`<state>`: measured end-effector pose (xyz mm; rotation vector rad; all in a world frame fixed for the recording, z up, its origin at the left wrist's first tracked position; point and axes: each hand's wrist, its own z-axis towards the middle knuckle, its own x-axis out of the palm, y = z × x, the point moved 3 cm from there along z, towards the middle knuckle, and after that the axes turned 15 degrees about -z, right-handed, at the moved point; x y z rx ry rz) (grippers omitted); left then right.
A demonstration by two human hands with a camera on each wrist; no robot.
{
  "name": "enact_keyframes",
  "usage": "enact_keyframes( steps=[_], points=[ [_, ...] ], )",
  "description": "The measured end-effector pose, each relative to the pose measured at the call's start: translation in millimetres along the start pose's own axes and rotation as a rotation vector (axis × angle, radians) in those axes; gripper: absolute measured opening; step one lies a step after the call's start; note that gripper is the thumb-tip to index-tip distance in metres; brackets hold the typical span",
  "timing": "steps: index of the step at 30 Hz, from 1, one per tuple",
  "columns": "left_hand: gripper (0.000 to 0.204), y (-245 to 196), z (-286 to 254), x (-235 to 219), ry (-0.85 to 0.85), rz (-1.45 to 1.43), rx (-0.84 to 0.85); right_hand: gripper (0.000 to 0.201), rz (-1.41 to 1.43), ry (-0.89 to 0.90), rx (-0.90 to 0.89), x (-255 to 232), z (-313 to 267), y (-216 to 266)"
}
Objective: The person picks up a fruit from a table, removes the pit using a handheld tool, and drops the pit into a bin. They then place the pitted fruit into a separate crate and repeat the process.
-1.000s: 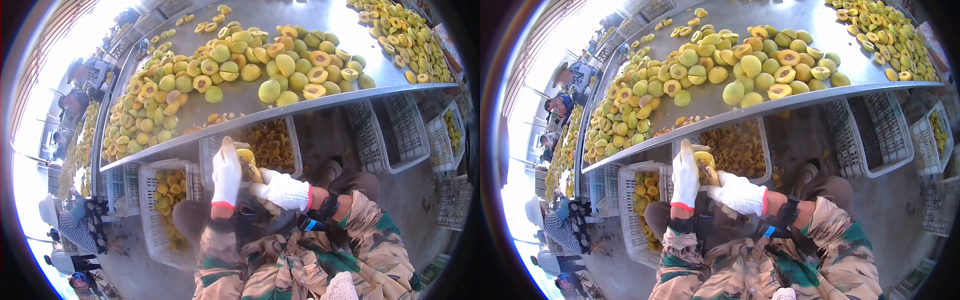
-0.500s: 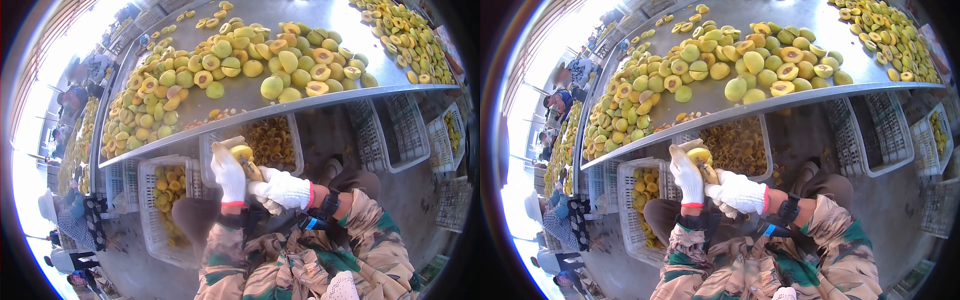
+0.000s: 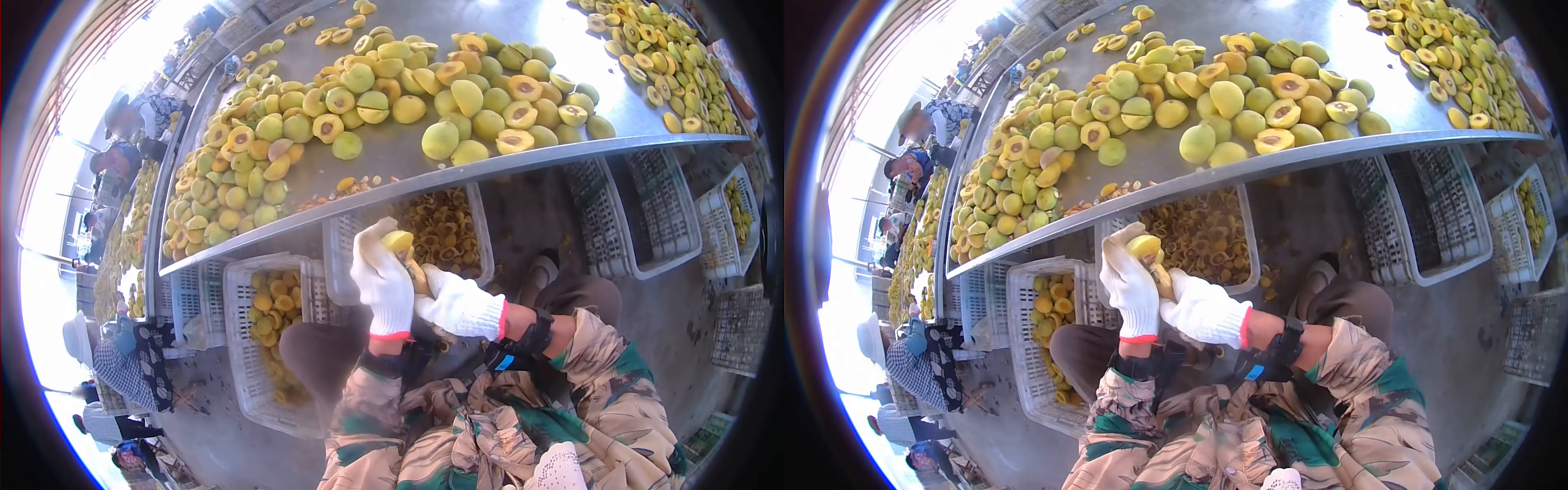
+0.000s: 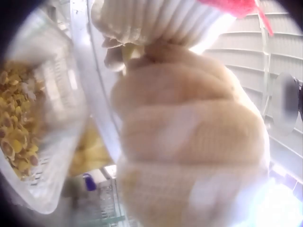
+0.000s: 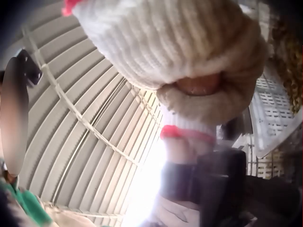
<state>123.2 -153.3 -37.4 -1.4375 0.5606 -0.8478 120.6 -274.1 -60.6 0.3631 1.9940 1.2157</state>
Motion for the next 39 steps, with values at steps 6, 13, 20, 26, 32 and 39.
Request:
enact_keyframes(
  steps=[6, 13, 20, 26, 32, 39],
  points=[
    [0.067, 0.1, 12.8, -5.3, 0.115, -0.306, -0.379, 0.023, 0.635, 0.455, 0.160, -22.5, -14.2, 20.3],
    [0.067, 3.7, 14.7, 4.0, 0.074, -0.293, -0.423, 0.026, 0.078, 0.051, 0.029, -6.1, -5.0, 4.5],
    [0.067, 6.8, 10.8, 5.2, 0.106, -0.403, -0.328, 0.050, 0.562, 0.481, 0.206, -20.2, -16.1, 14.1],
    [0.065, 13.4, 13.0, 5.9, 0.190, -0.503, -0.479, 0.031, -0.320, -0.130, -0.024, -3.3, -4.9, 4.4],
    [0.061, 6.7, 9.3, 8.1, 0.190, -0.607, -0.545, 0.039, 0.501, 0.457, 0.183, -19.3, -12.6, 14.3],
    [0.060, 1.6, 12.0, 7.8, 0.270, -0.676, -0.630, 0.025, 0.339, 0.310, 0.113, -18.7, -7.4, 17.6]
  ],
)
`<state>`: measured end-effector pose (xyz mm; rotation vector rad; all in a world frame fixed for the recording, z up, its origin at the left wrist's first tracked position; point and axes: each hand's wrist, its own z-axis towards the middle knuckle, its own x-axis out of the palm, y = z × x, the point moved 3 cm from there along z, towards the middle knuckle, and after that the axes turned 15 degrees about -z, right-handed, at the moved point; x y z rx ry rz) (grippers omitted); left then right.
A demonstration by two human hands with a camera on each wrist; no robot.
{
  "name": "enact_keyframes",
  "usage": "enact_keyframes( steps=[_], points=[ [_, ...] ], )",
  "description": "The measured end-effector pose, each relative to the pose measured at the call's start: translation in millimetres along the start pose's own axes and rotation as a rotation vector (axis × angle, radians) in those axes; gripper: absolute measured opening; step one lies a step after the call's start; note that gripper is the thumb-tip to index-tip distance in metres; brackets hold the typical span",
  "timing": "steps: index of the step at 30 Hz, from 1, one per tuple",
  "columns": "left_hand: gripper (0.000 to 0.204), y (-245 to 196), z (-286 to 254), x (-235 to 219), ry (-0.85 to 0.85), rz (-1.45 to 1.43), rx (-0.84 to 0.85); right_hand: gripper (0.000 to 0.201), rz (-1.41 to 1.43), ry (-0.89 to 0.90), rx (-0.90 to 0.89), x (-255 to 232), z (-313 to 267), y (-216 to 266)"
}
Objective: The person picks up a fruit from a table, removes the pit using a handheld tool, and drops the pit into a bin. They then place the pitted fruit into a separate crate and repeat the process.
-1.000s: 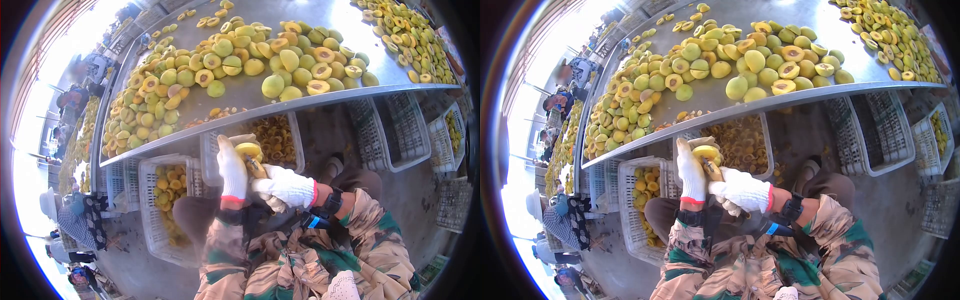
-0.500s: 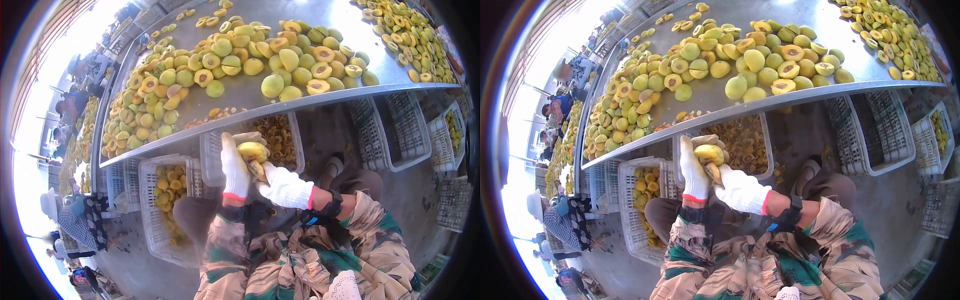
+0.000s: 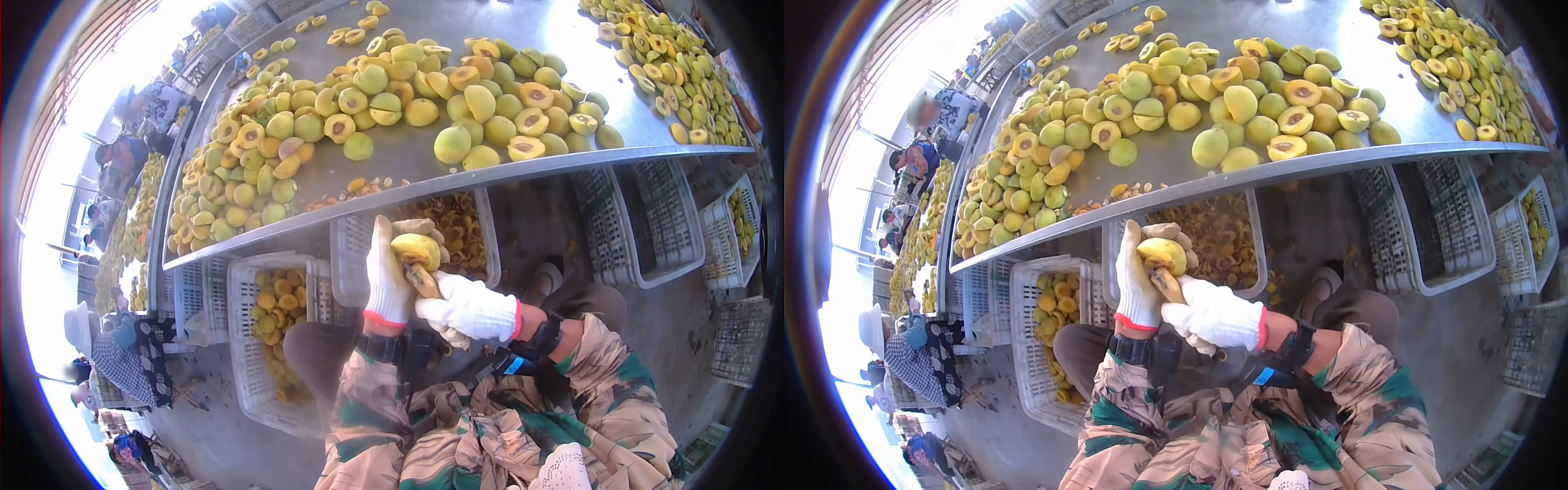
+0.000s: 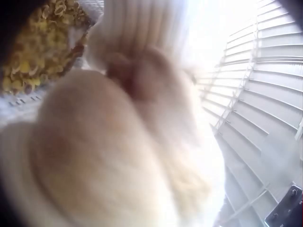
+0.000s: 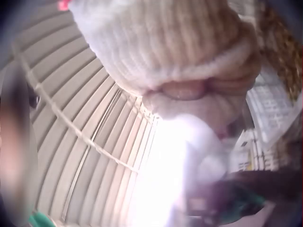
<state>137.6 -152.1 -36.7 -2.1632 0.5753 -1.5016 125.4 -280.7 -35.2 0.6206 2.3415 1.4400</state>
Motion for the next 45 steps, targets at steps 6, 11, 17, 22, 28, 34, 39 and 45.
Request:
enact_keyframes(
  steps=[6, 11, 17, 22, 28, 34, 39, 45],
  points=[
    [0.060, -4.5, -3.5, 0.5, 0.047, 0.019, 0.019, 0.024, 0.194, 0.136, -0.036, 3.8, 8.8, -14.2],
    [0.054, 4.5, 12.2, -22.7, 0.072, -0.331, -0.232, 0.017, 0.217, 0.181, -0.046, 9.2, -6.2, 12.7],
    [0.065, -88.0, -46.2, -78.8, -0.600, 0.335, 0.402, 0.033, -0.462, -0.122, 0.051, -24.9, 1.2, 2.7],
    [0.044, -181.9, -103.4, -130.6, -1.001, 1.879, 0.473, 0.041, -0.786, -0.138, 0.083, -20.2, 13.9, -24.2],
    [0.051, -116.1, 18.0, 55.1, -0.073, 1.487, 0.485, 0.038, -0.781, -0.152, 0.106, -24.8, 4.2, -27.1],
    [0.064, -14.6, 137.5, 121.0, 0.163, 1.996, 0.078, 0.035, -0.749, -0.232, 0.160, -42.8, -8.0, -38.4],
    [0.057, -43.7, 115.6, 93.9, 0.163, 1.155, -0.065, 0.036, -0.645, -0.308, 0.082, -50.7, -19.2, -30.8],
    [0.064, -53.4, 22.8, 25.2, 0.334, -0.055, -0.054, 0.041, -0.106, -0.238, -0.002, -42.8, -33.2, 12.8]
  ],
)
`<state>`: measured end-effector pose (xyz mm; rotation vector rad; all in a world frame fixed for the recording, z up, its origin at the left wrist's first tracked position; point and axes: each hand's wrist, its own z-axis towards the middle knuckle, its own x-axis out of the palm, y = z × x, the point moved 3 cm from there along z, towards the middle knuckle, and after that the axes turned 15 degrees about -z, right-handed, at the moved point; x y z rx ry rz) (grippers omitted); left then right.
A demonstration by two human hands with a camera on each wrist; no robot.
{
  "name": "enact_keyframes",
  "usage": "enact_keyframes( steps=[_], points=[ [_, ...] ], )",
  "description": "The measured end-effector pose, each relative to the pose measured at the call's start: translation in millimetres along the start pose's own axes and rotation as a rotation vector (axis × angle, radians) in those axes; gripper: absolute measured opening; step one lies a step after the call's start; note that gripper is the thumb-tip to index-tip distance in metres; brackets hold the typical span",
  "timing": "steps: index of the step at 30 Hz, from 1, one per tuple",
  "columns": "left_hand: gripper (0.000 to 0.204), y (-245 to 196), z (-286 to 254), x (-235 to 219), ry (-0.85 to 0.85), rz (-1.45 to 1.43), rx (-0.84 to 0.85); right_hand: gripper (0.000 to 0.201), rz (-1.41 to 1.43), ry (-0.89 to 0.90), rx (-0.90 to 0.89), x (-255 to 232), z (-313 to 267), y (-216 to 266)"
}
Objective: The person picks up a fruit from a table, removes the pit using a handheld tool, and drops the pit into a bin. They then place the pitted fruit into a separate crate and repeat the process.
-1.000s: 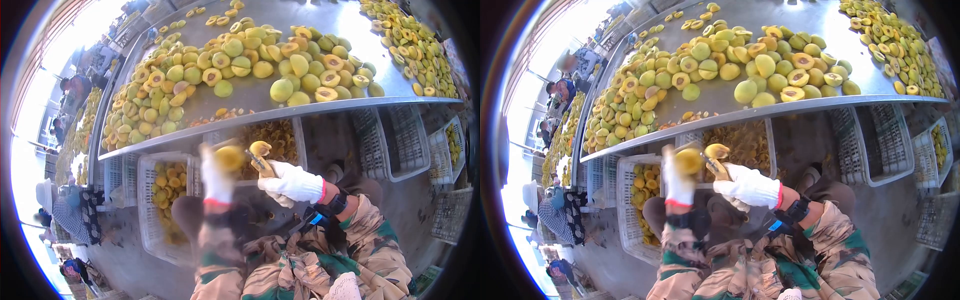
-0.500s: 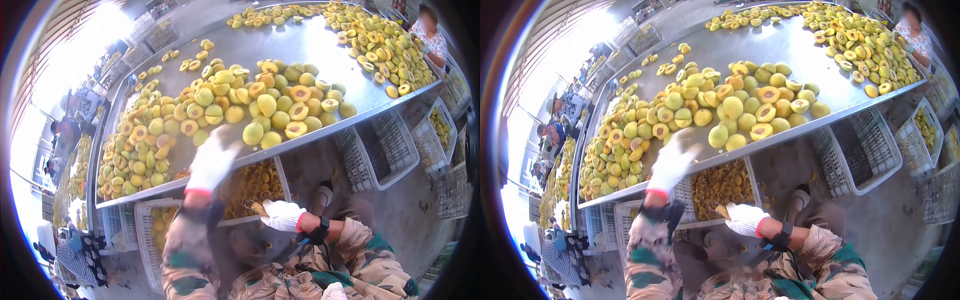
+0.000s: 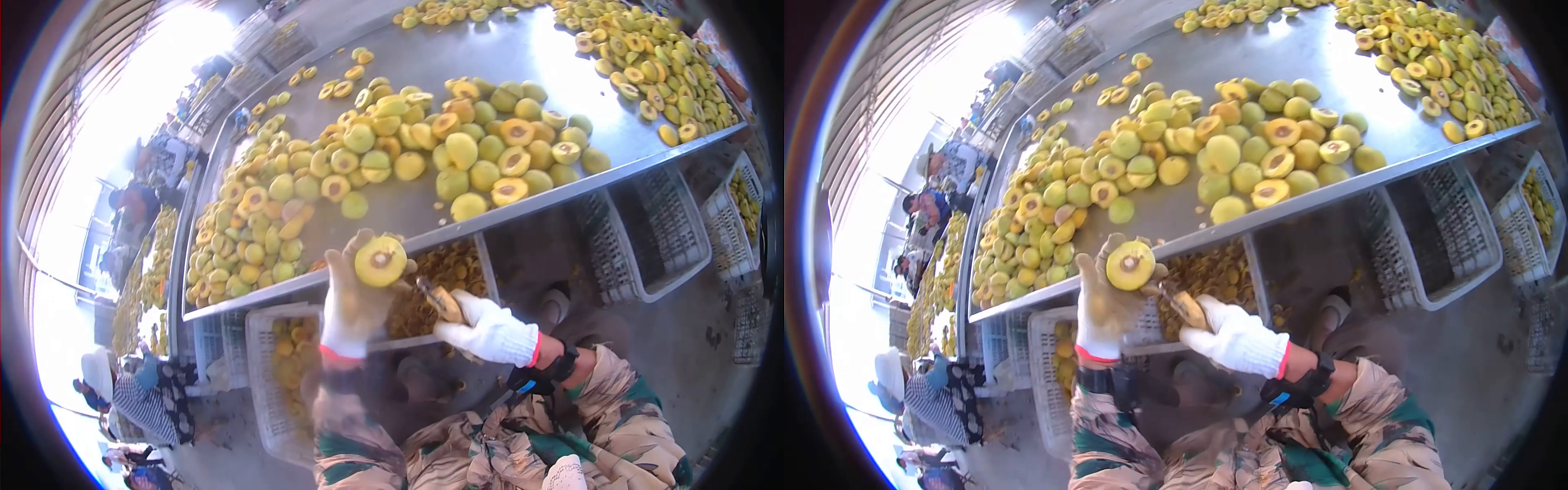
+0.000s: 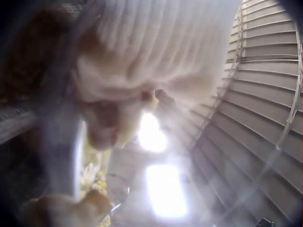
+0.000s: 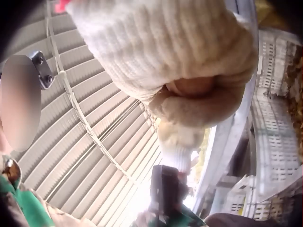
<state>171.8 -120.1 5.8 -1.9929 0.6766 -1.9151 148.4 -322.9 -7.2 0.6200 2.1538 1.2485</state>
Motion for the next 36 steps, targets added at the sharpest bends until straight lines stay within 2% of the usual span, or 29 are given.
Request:
enact_keyframes(
  steps=[2, 5, 8, 13, 16, 22, 25, 28, 29, 32, 35, 36],
  points=[
    [0.052, 9.3, -19.9, -7.6, -0.132, 0.032, 0.083, 0.033, 0.149, 0.041, -0.047, 14.0, 6.7, 1.0],
    [0.039, 23.7, -31.5, -16.2, -0.266, 0.061, 0.229, 0.024, 0.285, 0.100, -0.016, 24.7, 7.9, 6.0],
    [0.031, 31.0, -36.9, -10.6, -0.288, 0.093, 0.341, 0.021, 0.446, 0.111, 0.008, 31.1, 11.4, 2.3],
    [0.030, 40.4, -41.3, -0.5, -0.261, 0.143, 0.405, 0.020, 0.622, 0.130, -0.024, 36.0, 15.4, -3.6],
    [0.031, 42.6, -40.1, -0.6, -0.272, 0.197, 0.443, 0.021, 0.632, 0.116, -0.022, 32.7, 14.6, 0.8],
    [0.031, 45.5, -38.4, -3.9, -0.279, 0.303, 0.439, 0.020, 0.613, 0.169, 0.005, 33.3, 15.7, -2.8],
    [0.032, 46.5, -38.3, -6.3, -0.287, 0.303, 0.421, 0.025, 0.500, 0.169, 0.037, 35.8, 14.7, -4.6],
    [0.032, 49.1, -37.7, -3.1, -0.304, 0.336, 0.421, 0.037, 0.005, -0.143, -0.066, 41.3, 22.5, -5.3],
    [0.033, 51.3, -37.5, -1.3, -0.311, 0.358, 0.425, 0.047, -0.045, -0.087, 0.032, 39.1, 18.3, -7.8],
    [0.033, 58.7, -39.1, -0.5, -0.408, 0.668, 0.500, 0.036, -0.005, -0.110, -0.009, 45.4, 21.5, -12.8],
    [0.035, 57.8, -38.1, 1.7, -0.365, 0.554, 0.484, 0.024, 0.577, 0.284, 0.035, 41.4, 14.7, -10.5],
    [0.037, 54.7, -35.9, -1.8, -0.315, 0.435, 0.394, 0.021, 0.548, 0.277, 0.038, 36.6, 11.8, -6.9]
  ],
)
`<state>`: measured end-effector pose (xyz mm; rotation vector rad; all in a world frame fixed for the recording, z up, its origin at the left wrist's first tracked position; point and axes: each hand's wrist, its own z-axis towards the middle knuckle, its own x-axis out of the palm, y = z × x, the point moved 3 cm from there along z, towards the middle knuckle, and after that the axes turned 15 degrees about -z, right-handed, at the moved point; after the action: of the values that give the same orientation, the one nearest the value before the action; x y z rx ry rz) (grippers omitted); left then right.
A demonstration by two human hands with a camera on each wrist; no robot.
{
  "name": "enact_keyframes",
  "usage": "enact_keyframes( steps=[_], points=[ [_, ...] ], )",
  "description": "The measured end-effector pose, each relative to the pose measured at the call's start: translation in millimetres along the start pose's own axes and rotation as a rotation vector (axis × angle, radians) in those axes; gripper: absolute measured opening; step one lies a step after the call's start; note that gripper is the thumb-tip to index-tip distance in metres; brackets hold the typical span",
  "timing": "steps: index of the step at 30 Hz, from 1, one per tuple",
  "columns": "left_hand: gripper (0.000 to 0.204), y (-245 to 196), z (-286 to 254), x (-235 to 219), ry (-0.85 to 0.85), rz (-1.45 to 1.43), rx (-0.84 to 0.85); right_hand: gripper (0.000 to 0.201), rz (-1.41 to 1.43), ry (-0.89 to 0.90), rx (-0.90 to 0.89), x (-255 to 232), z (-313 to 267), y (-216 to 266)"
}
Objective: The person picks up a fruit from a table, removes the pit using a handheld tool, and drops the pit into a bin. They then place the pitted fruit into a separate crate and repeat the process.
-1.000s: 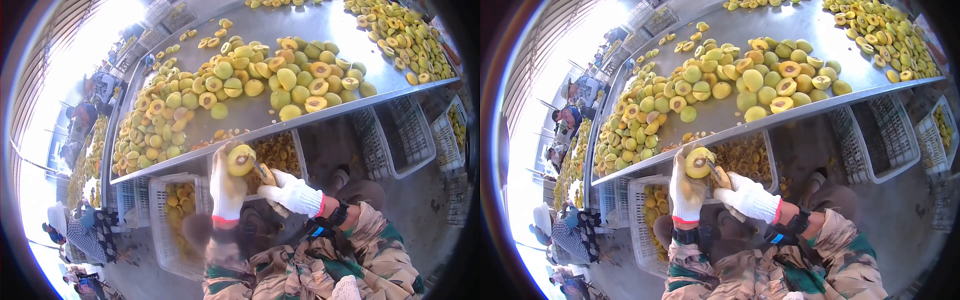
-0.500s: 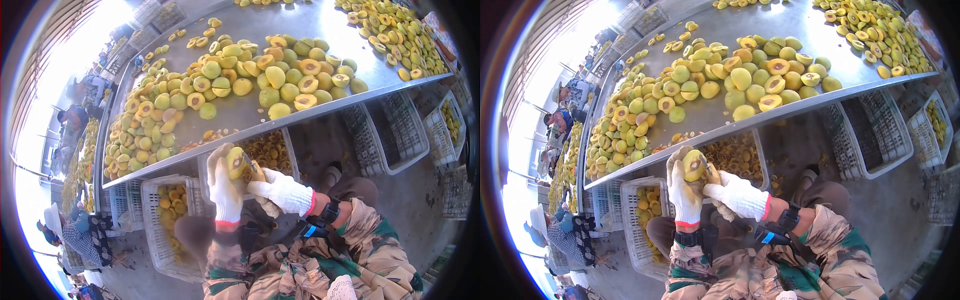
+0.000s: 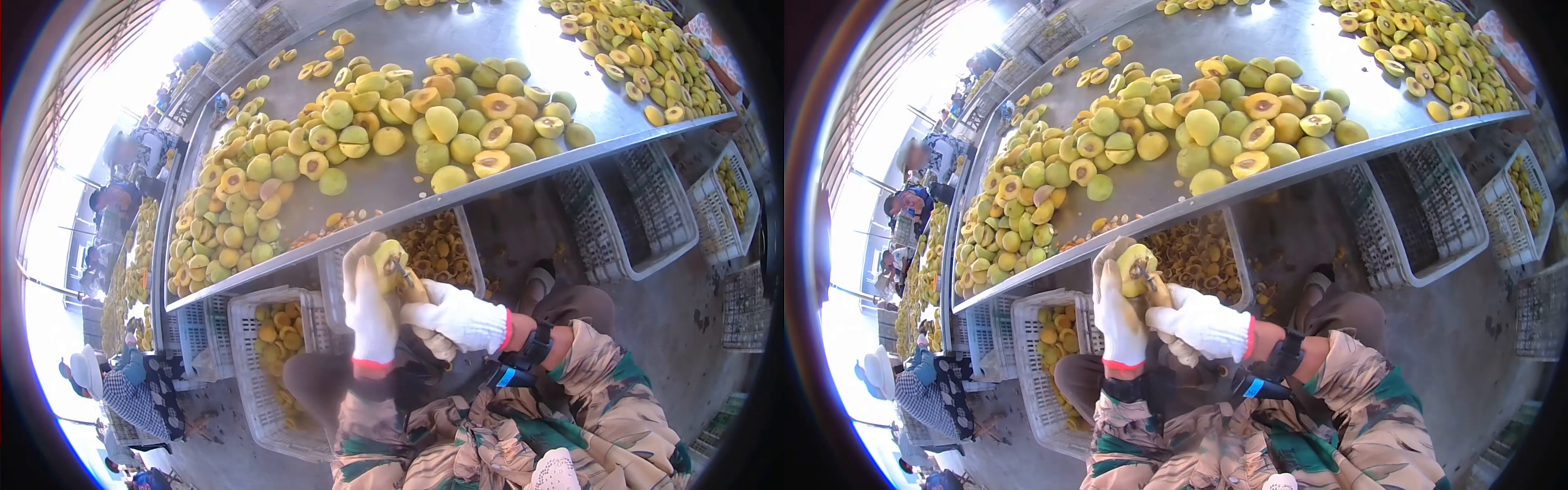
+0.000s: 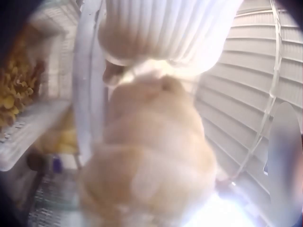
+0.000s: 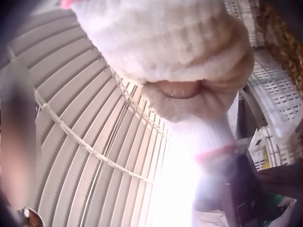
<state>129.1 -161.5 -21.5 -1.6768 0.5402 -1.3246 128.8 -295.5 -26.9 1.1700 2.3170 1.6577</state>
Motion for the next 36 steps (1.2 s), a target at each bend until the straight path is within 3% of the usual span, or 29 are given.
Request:
enact_keyframes(
  steps=[2, 3, 6, 9, 12, 15, 18, 19, 22, 25, 31, 34, 36],
  points=[
    [0.042, -5.8, 11.1, -2.4, 0.093, -0.230, -0.190, 0.016, -0.062, -0.014, 0.010, -0.9, -7.2, 9.7],
    [0.051, -6.5, 10.8, -2.0, 0.047, -0.197, -0.180, 0.019, -0.175, 0.014, -0.027, -0.4, -5.9, 10.1],
    [0.052, -4.3, 9.0, -1.9, -0.067, -0.028, -0.154, 0.019, -0.099, 0.030, 0.003, -0.5, -2.9, 3.4],
    [0.052, 0.0, 11.7, -2.8, -0.121, 0.039, -0.098, 0.020, 0.126, 0.138, 0.039, -1.1, 0.9, -7.3],
    [0.053, 2.7, 13.8, -4.5, -0.122, 0.043, -0.127, 0.019, -0.159, -0.028, 0.040, 2.7, -3.3, -0.7],
    [0.055, 7.6, 14.5, -7.2, -0.104, -0.003, -0.194, 0.021, -0.621, -0.328, -0.189, 1.7, 4.6, -4.8],
    [0.058, 12.7, 20.9, -12.1, -0.094, -0.056, -0.262, 0.023, -0.150, 0.025, 0.092, -4.3, -5.9, 2.4],
    [0.059, 12.7, 22.2, -12.3, -0.095, -0.074, -0.282, 0.024, -0.149, 0.039, 0.101, -6.5, -2.9, -0.5],
    [0.060, 9.1, 20.7, -13.2, -0.156, 0.164, -0.189, 0.022, -0.510, -0.137, 0.019, -3.0, -1.6, 2.5],
    [0.062, 8.9, 19.2, -15.6, -0.169, 0.264, -0.109, 0.022, -0.065, 0.064, 0.088, -2.0, -2.5, -4.0],
    [0.061, 6.0, 10.1, -12.1, -0.224, 0.420, 0.125, 0.016, -0.341, -0.053, 0.104, 4.0, -2.1, 0.9],
    [0.060, 8.4, 14.9, -21.0, -0.108, 0.150, -0.110, 0.018, 0.178, 0.271, 0.114, 4.3, -2.3, -2.9],
    [0.060, 9.4, 15.9, -20.4, -0.116, 0.039, -0.226, 0.020, 0.087, 0.227, 0.113, 3.6, -1.9, -1.2]
  ],
)
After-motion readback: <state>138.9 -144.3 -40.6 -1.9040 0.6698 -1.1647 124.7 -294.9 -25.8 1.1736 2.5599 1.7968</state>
